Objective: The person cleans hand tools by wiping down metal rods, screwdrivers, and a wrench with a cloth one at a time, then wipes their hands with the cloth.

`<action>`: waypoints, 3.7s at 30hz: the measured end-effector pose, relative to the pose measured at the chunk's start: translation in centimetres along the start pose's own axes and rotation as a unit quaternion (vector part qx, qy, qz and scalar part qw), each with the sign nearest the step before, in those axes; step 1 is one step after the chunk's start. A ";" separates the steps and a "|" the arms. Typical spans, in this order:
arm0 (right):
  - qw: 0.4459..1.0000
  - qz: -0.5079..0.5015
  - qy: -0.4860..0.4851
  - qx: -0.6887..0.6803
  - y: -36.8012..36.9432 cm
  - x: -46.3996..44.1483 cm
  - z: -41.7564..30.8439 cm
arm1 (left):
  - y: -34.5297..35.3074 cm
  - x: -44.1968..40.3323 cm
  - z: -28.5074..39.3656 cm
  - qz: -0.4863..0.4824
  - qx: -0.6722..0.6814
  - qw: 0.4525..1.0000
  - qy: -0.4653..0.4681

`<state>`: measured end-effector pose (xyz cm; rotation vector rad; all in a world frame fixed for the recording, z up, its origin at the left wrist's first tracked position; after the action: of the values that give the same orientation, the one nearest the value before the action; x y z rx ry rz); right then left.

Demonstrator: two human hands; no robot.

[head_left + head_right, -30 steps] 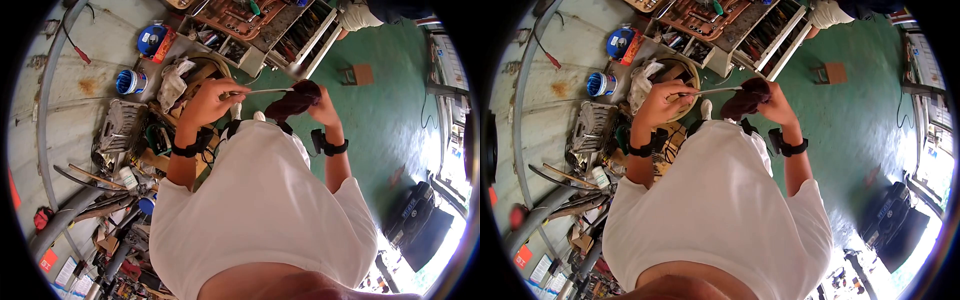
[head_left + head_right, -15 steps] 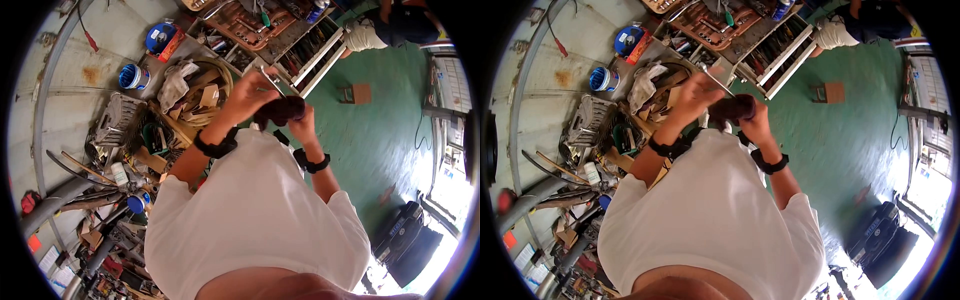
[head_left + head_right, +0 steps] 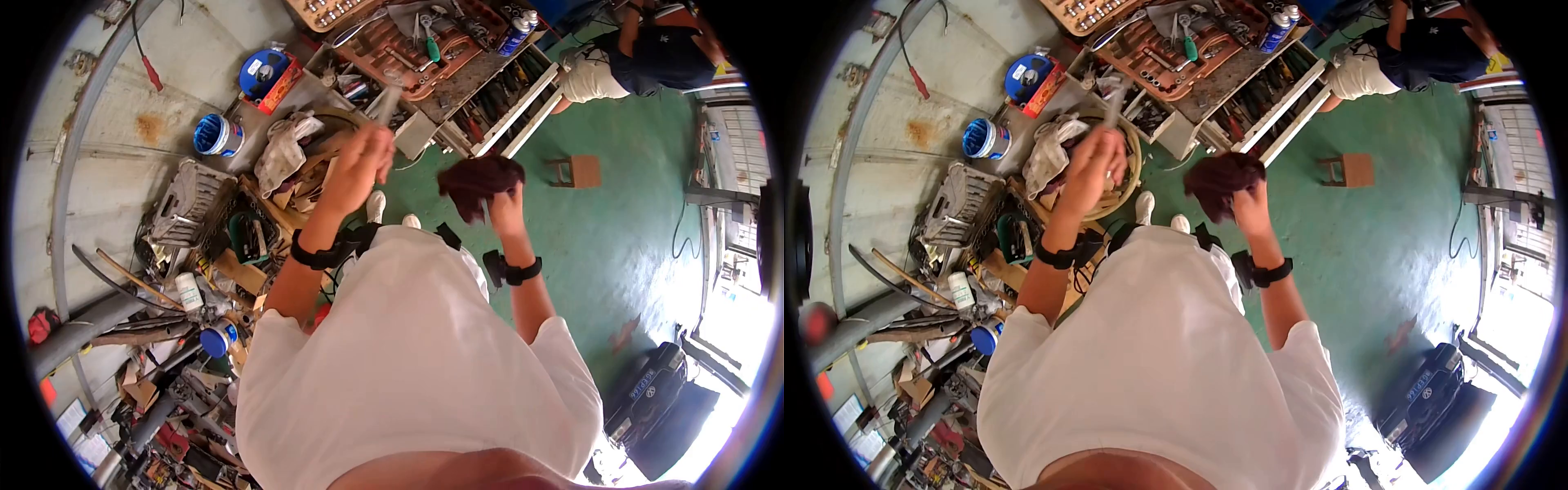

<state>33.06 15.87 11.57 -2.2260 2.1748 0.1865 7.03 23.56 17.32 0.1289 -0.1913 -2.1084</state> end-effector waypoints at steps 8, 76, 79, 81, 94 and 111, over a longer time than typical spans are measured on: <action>0.988 -0.051 -0.032 -0.143 6.4 -4.7 -4.9 | 4.6 -0.3 1.7 -0.072 -0.218 0.973 -0.010; 0.973 -0.192 0.079 -0.097 3.9 -5.3 3.0 | 2.3 -1.9 -2.0 -0.078 -0.361 0.929 0.021; 0.953 -0.206 0.109 -0.194 4.0 -5.0 2.9 | 3.7 -2.2 -3.2 -0.009 -0.192 0.973 0.130; 0.985 -0.089 0.140 -0.043 3.4 -5.0 2.7 | 3.4 -1.7 -3.7 0.037 -0.276 0.958 0.067; 0.956 0.115 0.160 -0.218 1.9 -3.7 -1.4 | 3.6 -0.9 -2.1 -0.104 -0.302 0.947 0.010; 0.919 0.095 0.005 0.382 0.9 -0.9 -8.2 | 6.9 0.1 -2.7 -0.158 -0.445 0.877 0.089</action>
<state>32.67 15.89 19.90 -1.5746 1.9689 -0.5742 13.19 19.72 16.01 -0.2126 0.9680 -2.2803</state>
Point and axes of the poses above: each hand's wrist, its own x-axis away from the middle knuckle, its own y-axis out of the palm, z = x × y, the point moved 2 cm from there along -x, towards the middle knuckle, and after that the axes turned 5 degrees about -z, right-handed, at the moved point
